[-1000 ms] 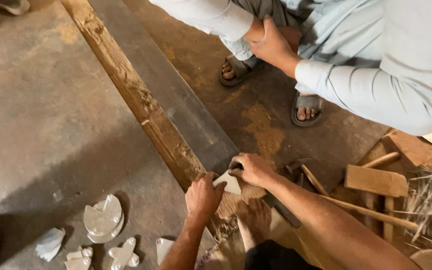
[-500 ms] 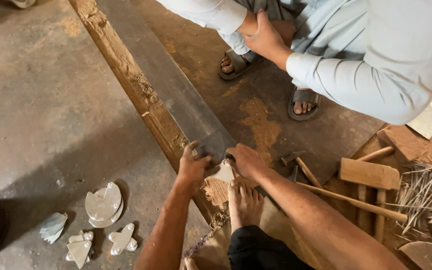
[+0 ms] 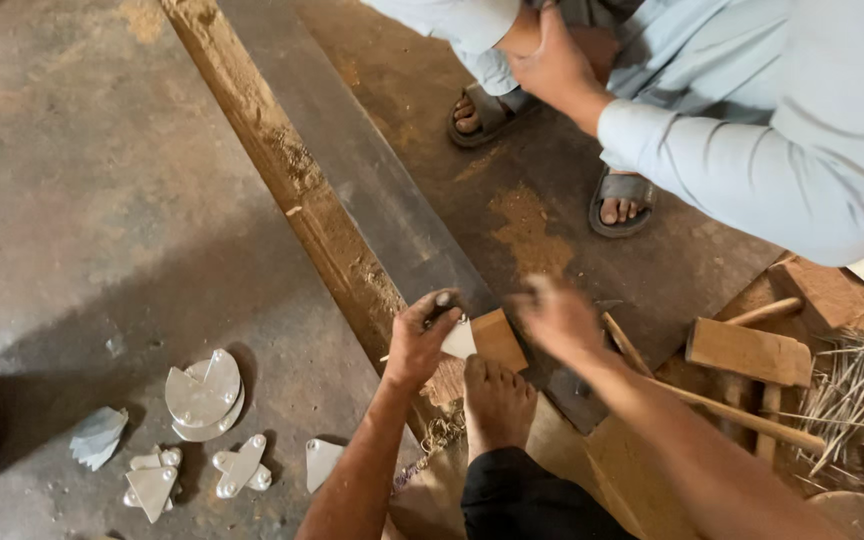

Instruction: The person sits at a low metal workbench and rivets small cut metal pieces, holding a punch against a rivet and striking it with a hammer. They finish pieces one at a time and set the completed pieces on the bench with the others.

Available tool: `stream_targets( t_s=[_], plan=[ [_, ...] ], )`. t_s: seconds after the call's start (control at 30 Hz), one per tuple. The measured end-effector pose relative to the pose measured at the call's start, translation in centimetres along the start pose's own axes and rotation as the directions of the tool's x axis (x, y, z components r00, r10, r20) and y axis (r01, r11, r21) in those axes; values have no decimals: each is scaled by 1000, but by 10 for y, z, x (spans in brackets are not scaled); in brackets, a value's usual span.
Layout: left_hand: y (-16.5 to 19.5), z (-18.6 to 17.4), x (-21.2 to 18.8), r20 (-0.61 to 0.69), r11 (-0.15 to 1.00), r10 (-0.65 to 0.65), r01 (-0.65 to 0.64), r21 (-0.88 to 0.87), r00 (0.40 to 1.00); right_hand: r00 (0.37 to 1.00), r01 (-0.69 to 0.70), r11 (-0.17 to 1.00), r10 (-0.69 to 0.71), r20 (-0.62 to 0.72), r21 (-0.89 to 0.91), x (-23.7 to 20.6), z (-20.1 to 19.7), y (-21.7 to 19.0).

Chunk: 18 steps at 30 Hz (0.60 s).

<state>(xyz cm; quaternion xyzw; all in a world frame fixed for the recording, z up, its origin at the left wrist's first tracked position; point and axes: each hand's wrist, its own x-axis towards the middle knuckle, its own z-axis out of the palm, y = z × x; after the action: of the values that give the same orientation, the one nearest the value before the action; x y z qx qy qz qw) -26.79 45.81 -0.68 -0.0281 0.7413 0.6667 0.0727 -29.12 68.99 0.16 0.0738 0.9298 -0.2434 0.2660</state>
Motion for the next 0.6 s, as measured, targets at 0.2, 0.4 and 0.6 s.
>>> stream_targets(
  t_s=[0.2, 0.4, 0.6],
  plan=[
    [-10, 2, 0, 5, 990, 126, -126, 70, 992, 983, -178, 852, 175, -53, -493, -47, 3, 153],
    [-5, -1, -1, 26, 972, 137, -140, 190, 990, 960, -223, 894, 271, 72, -389, -82, 4, 171],
    [3, -5, -3, 48, 972, 178, -183, 150, 983, 997, -78, 959, 68, -46, -274, -112, -32, 119]
  ],
)
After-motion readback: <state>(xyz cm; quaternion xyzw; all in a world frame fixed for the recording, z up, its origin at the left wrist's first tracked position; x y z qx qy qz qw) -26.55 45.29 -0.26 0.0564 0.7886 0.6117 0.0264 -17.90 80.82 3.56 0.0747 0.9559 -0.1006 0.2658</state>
